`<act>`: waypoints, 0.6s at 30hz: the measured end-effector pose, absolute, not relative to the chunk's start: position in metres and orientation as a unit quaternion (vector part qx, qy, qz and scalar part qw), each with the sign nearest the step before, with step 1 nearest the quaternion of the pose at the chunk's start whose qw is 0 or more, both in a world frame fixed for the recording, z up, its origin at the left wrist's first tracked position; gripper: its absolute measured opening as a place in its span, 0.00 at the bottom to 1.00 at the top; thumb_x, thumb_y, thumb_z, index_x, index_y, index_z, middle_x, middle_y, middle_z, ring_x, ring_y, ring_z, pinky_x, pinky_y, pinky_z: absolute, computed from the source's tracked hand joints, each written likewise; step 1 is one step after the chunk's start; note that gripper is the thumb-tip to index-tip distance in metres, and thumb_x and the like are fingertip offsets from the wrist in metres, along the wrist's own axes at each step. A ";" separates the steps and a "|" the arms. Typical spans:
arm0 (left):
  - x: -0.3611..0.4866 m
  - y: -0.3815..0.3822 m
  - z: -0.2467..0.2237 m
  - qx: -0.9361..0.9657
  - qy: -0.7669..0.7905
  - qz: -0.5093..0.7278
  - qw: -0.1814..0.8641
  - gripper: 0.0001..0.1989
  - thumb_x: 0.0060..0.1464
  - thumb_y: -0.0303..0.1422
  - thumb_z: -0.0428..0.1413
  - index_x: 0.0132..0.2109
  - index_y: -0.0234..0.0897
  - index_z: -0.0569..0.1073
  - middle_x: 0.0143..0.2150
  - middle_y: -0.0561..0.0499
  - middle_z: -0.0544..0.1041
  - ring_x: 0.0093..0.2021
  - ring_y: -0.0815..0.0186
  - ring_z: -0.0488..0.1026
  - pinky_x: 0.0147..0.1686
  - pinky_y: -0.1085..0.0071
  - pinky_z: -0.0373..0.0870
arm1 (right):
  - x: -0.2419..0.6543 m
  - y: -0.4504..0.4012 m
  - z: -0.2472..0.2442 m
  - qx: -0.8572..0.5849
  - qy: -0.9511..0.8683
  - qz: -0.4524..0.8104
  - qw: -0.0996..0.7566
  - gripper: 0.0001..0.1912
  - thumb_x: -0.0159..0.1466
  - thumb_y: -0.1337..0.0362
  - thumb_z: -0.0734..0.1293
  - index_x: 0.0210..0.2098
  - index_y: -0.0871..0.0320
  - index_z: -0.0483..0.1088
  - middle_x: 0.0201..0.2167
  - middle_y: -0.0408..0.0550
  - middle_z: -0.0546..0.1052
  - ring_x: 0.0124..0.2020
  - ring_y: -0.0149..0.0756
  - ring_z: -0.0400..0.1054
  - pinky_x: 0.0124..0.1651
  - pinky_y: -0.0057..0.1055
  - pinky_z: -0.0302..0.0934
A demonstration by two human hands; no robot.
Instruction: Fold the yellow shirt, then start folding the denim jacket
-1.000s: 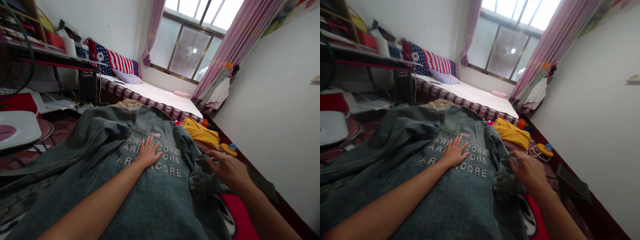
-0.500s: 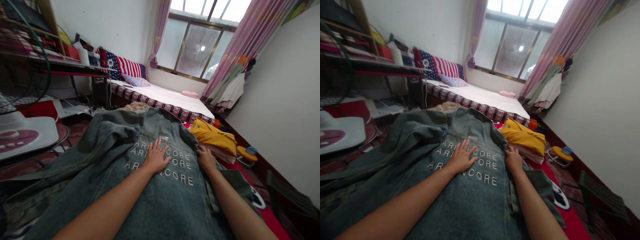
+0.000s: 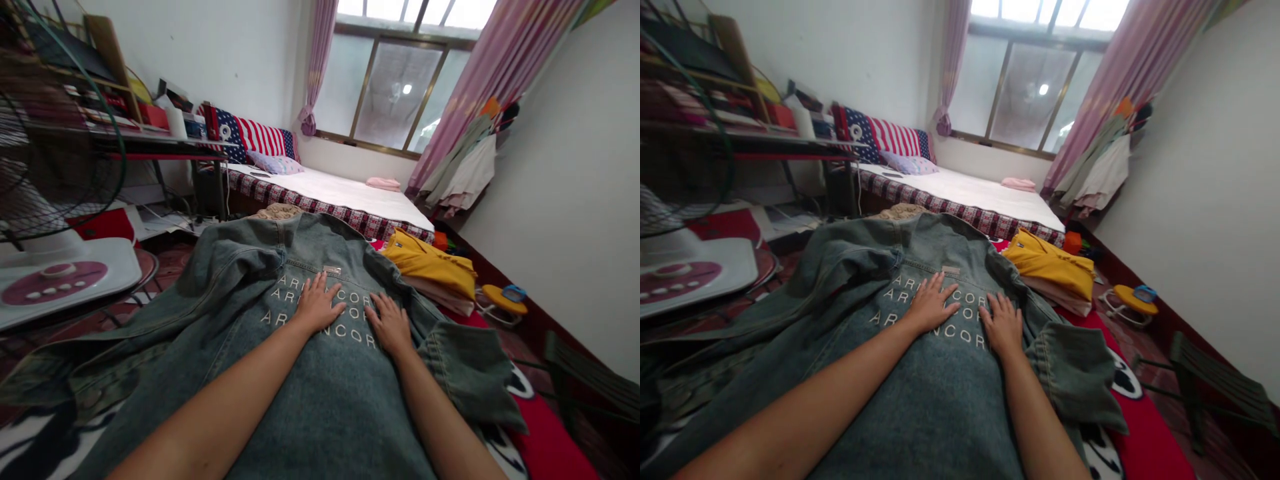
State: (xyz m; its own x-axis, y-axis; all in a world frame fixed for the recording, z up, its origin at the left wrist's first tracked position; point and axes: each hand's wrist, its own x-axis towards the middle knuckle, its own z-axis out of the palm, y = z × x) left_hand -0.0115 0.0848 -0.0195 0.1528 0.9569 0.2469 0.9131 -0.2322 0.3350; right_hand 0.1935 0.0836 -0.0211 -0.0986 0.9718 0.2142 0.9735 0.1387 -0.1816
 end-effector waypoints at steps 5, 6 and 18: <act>-0.025 0.090 -0.016 0.764 0.592 0.230 0.117 0.30 0.60 0.48 0.50 0.65 0.41 0.63 0.71 0.43 0.51 0.71 0.54 0.46 0.68 0.55 0.44 | 0.199 0.090 -0.022 -0.656 -0.731 0.011 0.188 0.23 0.68 0.54 0.59 0.60 0.52 0.65 0.65 0.49 0.62 0.66 0.46 0.54 0.65 0.54 0.45; -0.031 0.091 -0.015 0.763 0.585 0.238 0.136 0.31 0.60 0.48 0.50 0.66 0.39 0.61 0.71 0.42 0.51 0.71 0.55 0.46 0.67 0.57 0.46 | 0.200 0.090 -0.021 -0.655 -0.730 0.015 0.198 0.22 0.67 0.54 0.60 0.59 0.52 0.66 0.64 0.49 0.63 0.65 0.45 0.54 0.65 0.54 0.45; -0.206 0.125 0.036 0.663 0.717 0.179 -0.119 0.27 0.62 0.41 0.50 0.65 0.37 0.63 0.73 0.44 0.44 0.71 0.47 0.38 0.67 0.47 0.40 | 0.200 0.093 -0.028 -0.639 -0.720 0.014 0.269 0.19 0.65 0.56 0.64 0.53 0.54 0.71 0.60 0.50 0.69 0.62 0.45 0.59 0.62 0.49 0.49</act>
State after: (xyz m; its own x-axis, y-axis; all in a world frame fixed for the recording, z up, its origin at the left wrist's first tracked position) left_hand -0.2065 0.1247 0.0362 -0.0924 0.9085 0.4074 0.9935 0.0567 0.0988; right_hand 0.1998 0.0929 -0.0275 -0.0378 0.9284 0.3697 0.9135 0.1821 -0.3638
